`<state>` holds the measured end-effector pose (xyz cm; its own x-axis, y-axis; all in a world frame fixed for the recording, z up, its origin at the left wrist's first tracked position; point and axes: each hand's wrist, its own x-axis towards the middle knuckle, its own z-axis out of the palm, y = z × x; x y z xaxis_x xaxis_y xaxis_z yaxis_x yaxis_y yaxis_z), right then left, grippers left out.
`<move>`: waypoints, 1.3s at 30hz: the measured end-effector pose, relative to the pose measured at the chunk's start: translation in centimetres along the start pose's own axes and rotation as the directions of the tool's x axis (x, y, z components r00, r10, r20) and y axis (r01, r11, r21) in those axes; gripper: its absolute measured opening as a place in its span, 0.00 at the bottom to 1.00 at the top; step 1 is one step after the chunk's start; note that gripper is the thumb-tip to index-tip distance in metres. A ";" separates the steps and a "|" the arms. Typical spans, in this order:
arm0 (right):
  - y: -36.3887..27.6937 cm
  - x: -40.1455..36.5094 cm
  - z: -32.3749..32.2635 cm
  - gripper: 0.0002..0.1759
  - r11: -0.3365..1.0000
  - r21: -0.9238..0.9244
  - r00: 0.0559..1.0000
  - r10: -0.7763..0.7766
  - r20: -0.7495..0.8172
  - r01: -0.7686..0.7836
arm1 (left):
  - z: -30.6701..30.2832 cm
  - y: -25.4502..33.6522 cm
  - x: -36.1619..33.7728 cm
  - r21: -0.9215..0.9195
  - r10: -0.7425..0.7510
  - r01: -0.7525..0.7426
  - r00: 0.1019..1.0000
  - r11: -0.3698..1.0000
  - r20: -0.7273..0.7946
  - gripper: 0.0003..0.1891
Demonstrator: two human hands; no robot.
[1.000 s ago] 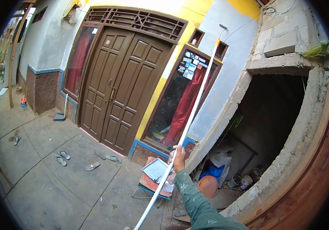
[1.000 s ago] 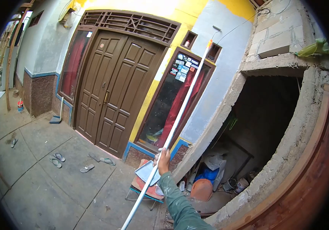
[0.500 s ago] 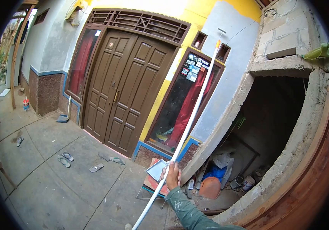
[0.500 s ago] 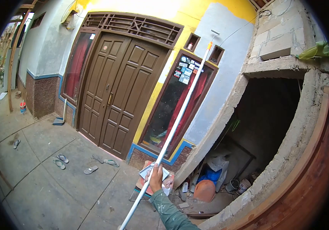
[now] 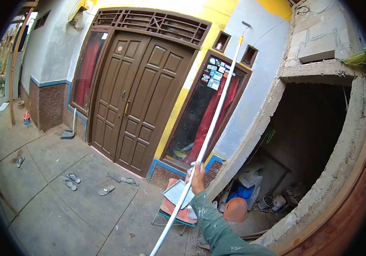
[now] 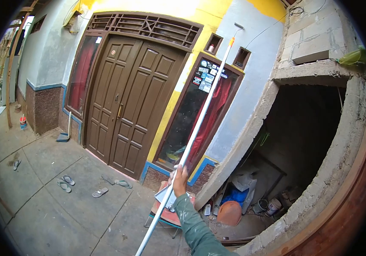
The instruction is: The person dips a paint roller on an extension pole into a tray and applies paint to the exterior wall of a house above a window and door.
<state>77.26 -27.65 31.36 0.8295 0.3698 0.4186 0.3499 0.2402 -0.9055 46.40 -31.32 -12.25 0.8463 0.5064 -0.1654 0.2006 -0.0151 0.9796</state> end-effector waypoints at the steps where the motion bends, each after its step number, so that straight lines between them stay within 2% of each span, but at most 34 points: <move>1: -0.8 1.6 -0.1 0.21 1.000 -0.002 1.000 -0.018 -0.002 0.018 | 0.5 1.6 0.7 -0.001 0.044 -0.044 0.999 0.999 0.001 0.11; 3: -2.0 5.2 -0.5 0.21 0.999 -0.011 0.999 -0.042 -0.001 0.042 | 0.8 5.3 2.4 -0.009 0.093 -0.093 0.996 0.996 0.003 0.12; 5: -3.0 8.7 -1.2 0.21 0.997 0.006 0.997 -0.075 -0.005 0.075 | 0.3 9.4 3.8 -0.212 0.244 -0.228 0.968 0.950 0.052 0.14; 8: -6.7 12.7 -1.1 0.22 0.993 0.028 0.993 -0.115 0.020 0.114 | -0.7 16.1 5.3 -0.185 0.305 -0.283 0.947 0.941 0.099 0.14; 12: -11.7 18.7 -1.5 0.23 0.985 0.011 0.984 -0.171 0.055 0.171 | -0.1 22.1 7.6 -0.197 0.296 -0.266 0.944 0.944 0.146 0.14; 14: -14.2 21.7 -1.8 0.23 0.977 -0.002 0.976 -0.215 0.029 0.215 | -0.7 27.4 7.2 -0.354 0.494 -0.443 0.867 0.824 0.064 0.15; 15: -15.6 23.0 -1.9 0.23 0.973 -0.013 0.972 -0.232 0.038 0.232 | -1.1 29.4 7.3 -0.352 0.494 -0.444 0.867 0.824 0.062 0.15; 17: -18.5 25.5 -2.3 0.24 0.967 -0.028 0.967 -0.253 0.032 0.254 | -1.9 33.1 7.4 -0.237 0.598 -0.557 0.786 0.796 0.159 0.19; 18: -19.9 26.4 -2.3 0.25 0.964 -0.059 0.966 -0.257 0.025 0.259 | -2.4 35.4 7.1 -0.234 0.597 -0.557 0.786 0.797 0.160 0.19; 19: -21.4 26.9 -2.3 0.25 0.964 -0.062 0.966 -0.257 0.033 0.258 | -2.8 37.7 6.5 -0.305 0.617 -0.556 0.771 0.773 0.159 0.15; 21: -23.7 27.3 -2.0 0.24 0.969 -0.091 0.973 -0.231 0.004 0.231 | -2.4 39.4 6.1 -0.374 0.631 -0.546 0.759 0.750 0.157 0.12; 23: -24.5 28.9 -3.0 0.24 0.977 -0.084 0.980 -0.197 -0.004 0.196 | -1.8 39.7 6.5 -0.353 0.647 -0.578 0.754 0.736 0.114 0.13; 27: -22.0 26.3 -3.6 0.24 0.966 -0.152 0.977 -0.212 -0.003 0.209 | -1.1 37.2 6.0 -0.334 0.635 -0.576 0.766 0.746 0.099 0.13; 29: -18.6 24.9 -4.0 0.24 0.974 -0.141 0.984 -0.180 0.013 0.180 | -1.3 34.0 5.4 -0.316 0.512 -0.440 0.835 0.841 0.199 0.18; 30: -16.9 23.4 -3.8 0.23 0.977 -0.141 0.987 -0.158 0.014 0.159 | -0.9 32.1 5.1 -0.315 0.512 -0.440 0.836 0.841 0.199 0.18; 32: -13.0 21.1 -3.8 0.23 0.984 -0.133 0.993 -0.114 0.015 0.115 | 0.0 27.8 4.5 -0.490 0.535 -0.462 0.845 0.739 0.010 0.15; 34: -10.0 17.5 -3.0 0.22 0.988 -0.118 0.995 -0.096 0.005 0.096 | -0.6 23.9 3.6 -0.369 0.452 -0.398 0.890 0.840 0.069 0.14; 35: -8.2 16.3 -2.9 0.23 0.989 -0.127 0.997 -0.077 -0.009 0.075 | -0.8 22.0 3.1 -0.367 0.447 -0.394 0.892 0.842 0.069 0.14; 37: -5.2 13.4 -2.6 0.22 0.994 -0.094 0.999 -0.048 -0.006 0.047 | -1.0 18.4 2.1 -0.253 0.289 -0.254 0.950 0.934 0.116 0.15; 39: -2.5 10.9 -2.4 0.22 0.996 -0.085 1.000 -0.009 -0.014 0.008 | -0.9 13.9 1.4 -0.227 0.273 -0.249 0.959 0.942 0.081 0.15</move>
<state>86.42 -26.35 38.00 0.8324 0.3549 0.4256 0.3919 0.1660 -0.9049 49.88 -30.05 1.24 0.9059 0.4116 0.0998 -0.1340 0.0549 0.9895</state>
